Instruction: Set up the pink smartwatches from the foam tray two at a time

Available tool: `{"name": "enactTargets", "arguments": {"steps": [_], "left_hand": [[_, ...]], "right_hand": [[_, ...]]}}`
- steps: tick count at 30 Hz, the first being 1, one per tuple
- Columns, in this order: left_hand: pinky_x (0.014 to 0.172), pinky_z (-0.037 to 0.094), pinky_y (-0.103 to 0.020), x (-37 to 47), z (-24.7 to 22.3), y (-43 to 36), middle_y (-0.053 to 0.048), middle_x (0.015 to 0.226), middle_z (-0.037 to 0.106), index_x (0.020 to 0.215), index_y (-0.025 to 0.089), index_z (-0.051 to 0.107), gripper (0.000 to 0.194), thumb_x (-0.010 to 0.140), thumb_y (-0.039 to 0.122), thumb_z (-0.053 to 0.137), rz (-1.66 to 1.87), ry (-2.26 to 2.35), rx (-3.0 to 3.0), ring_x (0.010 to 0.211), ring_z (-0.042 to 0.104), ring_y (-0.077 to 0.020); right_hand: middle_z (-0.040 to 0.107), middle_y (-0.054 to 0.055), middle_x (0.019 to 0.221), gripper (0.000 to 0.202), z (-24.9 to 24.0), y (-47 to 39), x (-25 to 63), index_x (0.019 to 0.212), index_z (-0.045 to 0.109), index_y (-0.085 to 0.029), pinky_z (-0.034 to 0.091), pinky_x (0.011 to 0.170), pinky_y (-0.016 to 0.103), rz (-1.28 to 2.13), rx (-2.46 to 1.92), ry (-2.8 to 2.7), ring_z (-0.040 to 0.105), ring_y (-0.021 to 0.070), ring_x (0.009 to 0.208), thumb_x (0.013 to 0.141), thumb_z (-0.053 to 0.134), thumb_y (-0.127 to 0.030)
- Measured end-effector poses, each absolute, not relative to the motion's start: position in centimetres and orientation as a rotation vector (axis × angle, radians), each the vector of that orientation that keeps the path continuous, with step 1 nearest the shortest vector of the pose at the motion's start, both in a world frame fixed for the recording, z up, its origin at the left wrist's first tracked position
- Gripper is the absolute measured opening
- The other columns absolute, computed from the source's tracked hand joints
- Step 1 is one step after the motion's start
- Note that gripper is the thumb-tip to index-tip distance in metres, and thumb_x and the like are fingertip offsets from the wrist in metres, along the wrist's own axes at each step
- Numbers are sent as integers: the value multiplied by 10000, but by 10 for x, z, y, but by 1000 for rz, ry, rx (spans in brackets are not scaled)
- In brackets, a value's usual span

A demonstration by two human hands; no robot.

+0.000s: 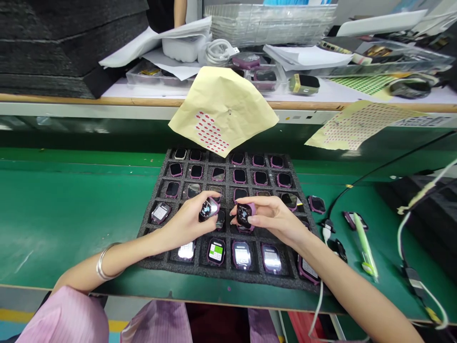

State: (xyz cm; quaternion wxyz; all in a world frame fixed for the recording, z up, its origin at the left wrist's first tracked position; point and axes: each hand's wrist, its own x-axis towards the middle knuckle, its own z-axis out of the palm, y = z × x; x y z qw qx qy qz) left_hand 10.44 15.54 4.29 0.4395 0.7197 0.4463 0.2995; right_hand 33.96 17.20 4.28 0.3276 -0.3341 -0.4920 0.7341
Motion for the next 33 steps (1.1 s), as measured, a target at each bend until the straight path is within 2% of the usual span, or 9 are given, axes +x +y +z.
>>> {"name": "enactTargets", "arguments": {"steps": [6, 12, 19, 22, 30, 33], "left_hand": [[896, 438, -321, 104, 44, 155, -55, 1051, 619, 1224, 181, 454, 404, 830, 169, 541, 760, 1100, 1834, 974, 581, -205], [873, 435, -304, 104, 47, 154, -34, 992, 615, 1192, 183, 474, 376, 823, 147, 536, 727, 1092, 1833, 925, 578, -187], [889, 423, -301, 102, 47, 154, -44, 1053, 606, 1196, 189, 474, 377, 827, 155, 541, 724, 1083, 1825, 979, 567, -196], [877, 428, -288, 102, 47, 155, -32, 1026, 601, 1217, 193, 463, 397, 830, 159, 542, 752, 1076, 1826, 938, 567, -181], [854, 433, -272, 102, 48, 155, -19, 1000, 600, 1211, 193, 464, 392, 829, 148, 536, 767, 1070, 1817, 909, 567, -168], [871, 425, -274, 101, 47, 155, -25, 1026, 594, 1189, 194, 477, 367, 830, 143, 533, 761, 1070, 1824, 946, 557, -171]], "right_hand": [[733, 98, 998, 390, 47, 170, 340, 1110, 700, -194, 543, 770, 335, 1895, -897, -1325, 710, 230, 845, 731, 786, -224], [739, 80, 973, 363, 48, 169, 341, 1107, 704, -204, 531, 675, 247, 1915, -881, -1346, 712, 196, 813, 749, 762, -178], [733, 84, 978, 369, 49, 169, 340, 1111, 701, -190, 527, 682, 263, 1905, -887, -1359, 706, 205, 827, 747, 761, -179], [730, 84, 981, 384, 49, 169, 341, 1123, 695, -192, 528, 691, 276, 1900, -882, -1357, 702, 204, 818, 745, 766, -194], [731, 80, 940, 371, 52, 167, 340, 1097, 705, -185, 498, 586, 234, 1901, -901, -1365, 694, 193, 775, 734, 774, -202], [731, 83, 943, 360, 52, 167, 341, 1096, 704, -182, 510, 621, 249, 1887, -935, -1373, 697, 201, 795, 742, 766, -201]]}}
